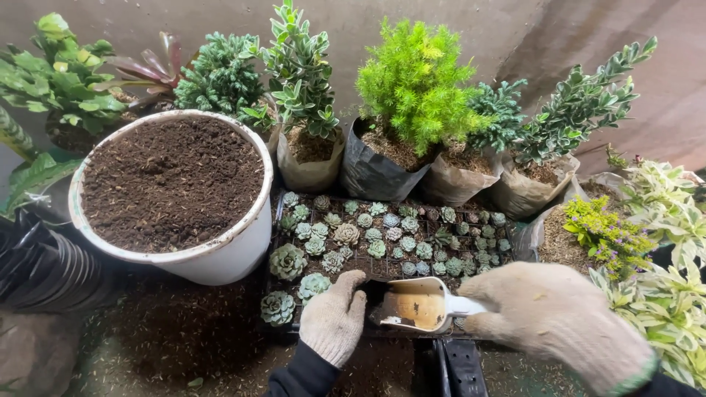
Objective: Potting small succulent cuttings into plastic nursery bags using soil and a hand scoop.
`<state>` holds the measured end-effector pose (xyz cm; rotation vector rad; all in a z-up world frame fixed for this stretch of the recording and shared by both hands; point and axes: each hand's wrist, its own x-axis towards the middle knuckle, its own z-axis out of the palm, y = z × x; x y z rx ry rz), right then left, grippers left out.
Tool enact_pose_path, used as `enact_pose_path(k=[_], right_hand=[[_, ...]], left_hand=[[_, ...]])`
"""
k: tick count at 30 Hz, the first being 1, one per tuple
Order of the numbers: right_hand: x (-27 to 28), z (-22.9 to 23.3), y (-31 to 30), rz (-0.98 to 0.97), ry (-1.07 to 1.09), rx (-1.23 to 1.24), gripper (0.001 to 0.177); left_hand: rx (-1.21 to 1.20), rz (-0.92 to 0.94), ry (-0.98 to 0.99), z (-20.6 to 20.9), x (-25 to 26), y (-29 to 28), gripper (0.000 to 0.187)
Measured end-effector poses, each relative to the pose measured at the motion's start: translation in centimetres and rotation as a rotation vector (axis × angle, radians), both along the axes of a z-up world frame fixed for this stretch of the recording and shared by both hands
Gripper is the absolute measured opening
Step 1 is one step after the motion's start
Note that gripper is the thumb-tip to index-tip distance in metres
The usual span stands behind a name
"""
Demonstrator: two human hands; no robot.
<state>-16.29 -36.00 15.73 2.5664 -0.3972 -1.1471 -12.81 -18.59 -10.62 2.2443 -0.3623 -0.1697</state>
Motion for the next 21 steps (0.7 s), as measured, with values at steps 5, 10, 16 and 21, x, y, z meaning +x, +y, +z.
enact_pose_path(k=[5,10,16,21], right_hand=[[-0.4,3.0,0.6,-0.206,-0.12,0.054,0.022],[1.4,1.5,2.1,-0.218,-0.285,0.199,0.039],[4.0,1.5,7.7,-0.041,-0.426,0.42,0.04],[7.3,1.3,11.0,0.223,-0.41,0.473,0.037]], left_hand=[[-0.062,0.072,0.032,3.7,0.1,2.7,0.046],[-0.478,0.442,-0.642,10.0,-0.7,7.0,0.035],[-0.285,0.534,-0.989,13.8,3.5,15.1,0.049],[-0.046,0.46,-1.003,10.8,9.4,20.9,0.051]])
